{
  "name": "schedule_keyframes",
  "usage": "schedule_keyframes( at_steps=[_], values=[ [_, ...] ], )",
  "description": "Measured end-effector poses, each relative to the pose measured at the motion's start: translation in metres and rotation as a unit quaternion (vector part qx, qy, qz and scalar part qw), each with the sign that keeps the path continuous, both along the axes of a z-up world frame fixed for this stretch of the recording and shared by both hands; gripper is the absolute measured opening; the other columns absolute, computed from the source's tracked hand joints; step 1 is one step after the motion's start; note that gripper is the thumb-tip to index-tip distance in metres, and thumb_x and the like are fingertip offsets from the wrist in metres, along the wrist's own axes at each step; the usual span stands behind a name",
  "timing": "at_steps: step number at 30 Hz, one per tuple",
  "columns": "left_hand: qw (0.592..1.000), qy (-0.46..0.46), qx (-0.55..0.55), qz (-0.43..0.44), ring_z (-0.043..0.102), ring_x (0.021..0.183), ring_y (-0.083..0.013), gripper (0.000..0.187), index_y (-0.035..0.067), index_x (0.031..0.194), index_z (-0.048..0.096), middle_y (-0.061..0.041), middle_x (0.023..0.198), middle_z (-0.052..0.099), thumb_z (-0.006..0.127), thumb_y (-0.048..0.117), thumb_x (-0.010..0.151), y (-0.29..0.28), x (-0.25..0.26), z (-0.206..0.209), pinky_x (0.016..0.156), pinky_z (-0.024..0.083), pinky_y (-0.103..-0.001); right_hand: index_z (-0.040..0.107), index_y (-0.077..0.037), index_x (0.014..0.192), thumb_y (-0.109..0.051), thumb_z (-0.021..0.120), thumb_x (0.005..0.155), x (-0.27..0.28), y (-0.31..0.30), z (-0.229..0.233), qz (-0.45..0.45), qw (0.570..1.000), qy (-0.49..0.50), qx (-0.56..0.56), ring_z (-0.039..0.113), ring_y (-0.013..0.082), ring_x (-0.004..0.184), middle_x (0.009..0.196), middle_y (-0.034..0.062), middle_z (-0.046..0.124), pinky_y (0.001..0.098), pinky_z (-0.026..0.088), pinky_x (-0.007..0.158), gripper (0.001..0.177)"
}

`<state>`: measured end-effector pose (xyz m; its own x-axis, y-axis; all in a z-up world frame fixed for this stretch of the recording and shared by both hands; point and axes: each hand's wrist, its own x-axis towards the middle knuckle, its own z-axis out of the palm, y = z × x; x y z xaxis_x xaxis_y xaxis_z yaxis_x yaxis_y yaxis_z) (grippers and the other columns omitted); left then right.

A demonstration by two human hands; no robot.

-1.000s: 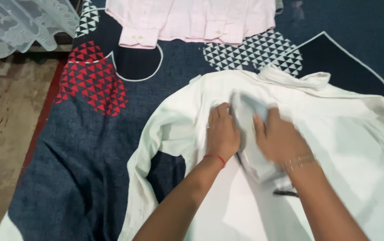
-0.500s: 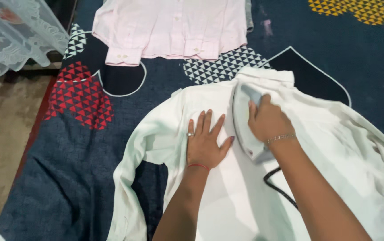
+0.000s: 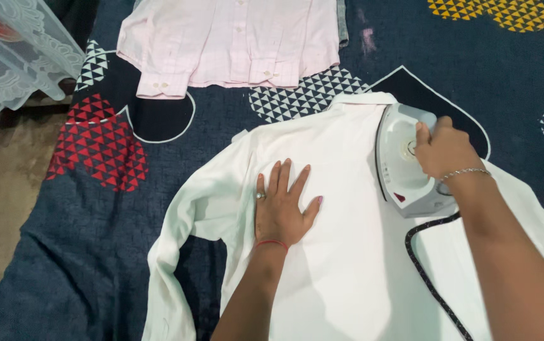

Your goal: The person irons a white long-sleeved shirt on a bed, smoothing the sleeves, back, and front with an electric iron. After ironing, the person folds the shirt and places it on a pile of other clothes.

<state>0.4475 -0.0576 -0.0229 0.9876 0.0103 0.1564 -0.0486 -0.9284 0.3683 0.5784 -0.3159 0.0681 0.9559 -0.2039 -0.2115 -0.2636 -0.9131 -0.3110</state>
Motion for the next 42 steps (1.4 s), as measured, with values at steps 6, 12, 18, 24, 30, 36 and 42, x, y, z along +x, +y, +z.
schedule_keyframes(
  at_steps=[6,12,18,24,30,36,42],
  values=[
    [1.0,-0.004,0.003,0.001,0.024,0.15,-0.0322,0.068,0.023,0.15,0.048,-0.015,0.159,0.035,0.058,0.053,0.09,-0.002,0.002,0.004,0.121,0.015,-0.056,0.05,0.001,0.135,-0.048,0.041,0.105,-0.141,-0.05,-0.006,-0.01,0.994,0.076,-0.082,0.071,0.0559,0.096,0.094,0.041,0.072,0.0587,0.056,0.09,0.058],
    [1.0,-0.012,0.006,-0.004,0.027,0.15,-0.0331,0.067,0.021,0.149,0.049,-0.016,0.159,0.037,0.06,0.052,0.091,-0.001,-0.001,0.001,0.121,0.017,-0.056,0.051,0.015,0.131,-0.044,0.044,0.107,-0.082,-0.08,-0.026,0.033,0.992,-0.089,-0.086,0.067,0.0589,0.092,0.094,0.0442,0.066,0.0605,0.054,0.084,0.064],
    [1.0,-0.008,0.018,-0.003,0.028,0.149,-0.0312,0.067,0.022,0.148,0.05,-0.015,0.157,0.038,0.061,0.053,0.09,-0.002,0.003,0.005,0.12,0.018,-0.056,0.055,0.011,0.123,-0.047,0.044,0.107,-0.016,-0.093,-0.023,0.026,0.997,-0.052,-0.051,0.065,0.0566,0.105,0.107,0.0423,0.066,0.0582,0.054,0.091,0.06],
    [0.999,-0.032,0.041,-0.006,0.031,0.149,-0.0318,0.068,0.024,0.148,0.05,-0.016,0.157,0.041,0.063,0.055,0.089,-0.003,0.003,0.001,0.119,0.021,-0.057,0.053,0.0,0.123,-0.047,0.045,0.1,-0.221,-0.138,-0.024,-0.031,0.995,0.055,-0.08,0.073,0.0524,0.088,0.084,0.036,0.072,0.0587,0.058,0.085,0.052],
    [0.978,-0.033,0.202,0.038,0.032,0.15,-0.0282,0.063,0.019,0.154,0.044,-0.012,0.16,0.039,0.057,0.037,0.095,-0.04,-0.027,-0.002,0.121,0.021,-0.057,0.048,0.0,0.136,-0.044,0.046,0.102,-0.189,-0.17,-0.015,-0.07,0.994,0.025,-0.079,0.068,0.0583,0.091,0.09,0.0396,0.07,0.0625,0.053,0.084,0.056],
    [0.999,0.025,-0.029,-0.012,0.03,0.147,-0.0364,0.067,0.01,0.155,0.037,-0.02,0.158,0.034,0.055,0.037,0.097,-0.098,-0.168,0.001,0.116,0.019,-0.062,0.05,0.01,0.124,-0.043,0.045,0.105,-0.116,-0.151,-0.017,-0.029,0.997,-0.061,-0.039,0.066,0.0595,0.092,0.094,0.0426,0.066,0.0626,0.054,0.082,0.056],
    [0.956,0.286,0.066,0.014,0.011,0.157,-0.0469,0.081,0.021,0.163,0.027,-0.023,0.169,0.016,0.052,0.057,0.095,-0.081,-0.228,0.012,0.112,0.005,-0.08,0.051,0.0,0.123,-0.045,0.046,0.1,-0.293,-0.168,-0.019,-0.08,0.995,0.032,-0.041,0.069,0.0575,0.089,0.091,0.0395,0.069,0.064,0.054,0.085,0.051]
  ],
)
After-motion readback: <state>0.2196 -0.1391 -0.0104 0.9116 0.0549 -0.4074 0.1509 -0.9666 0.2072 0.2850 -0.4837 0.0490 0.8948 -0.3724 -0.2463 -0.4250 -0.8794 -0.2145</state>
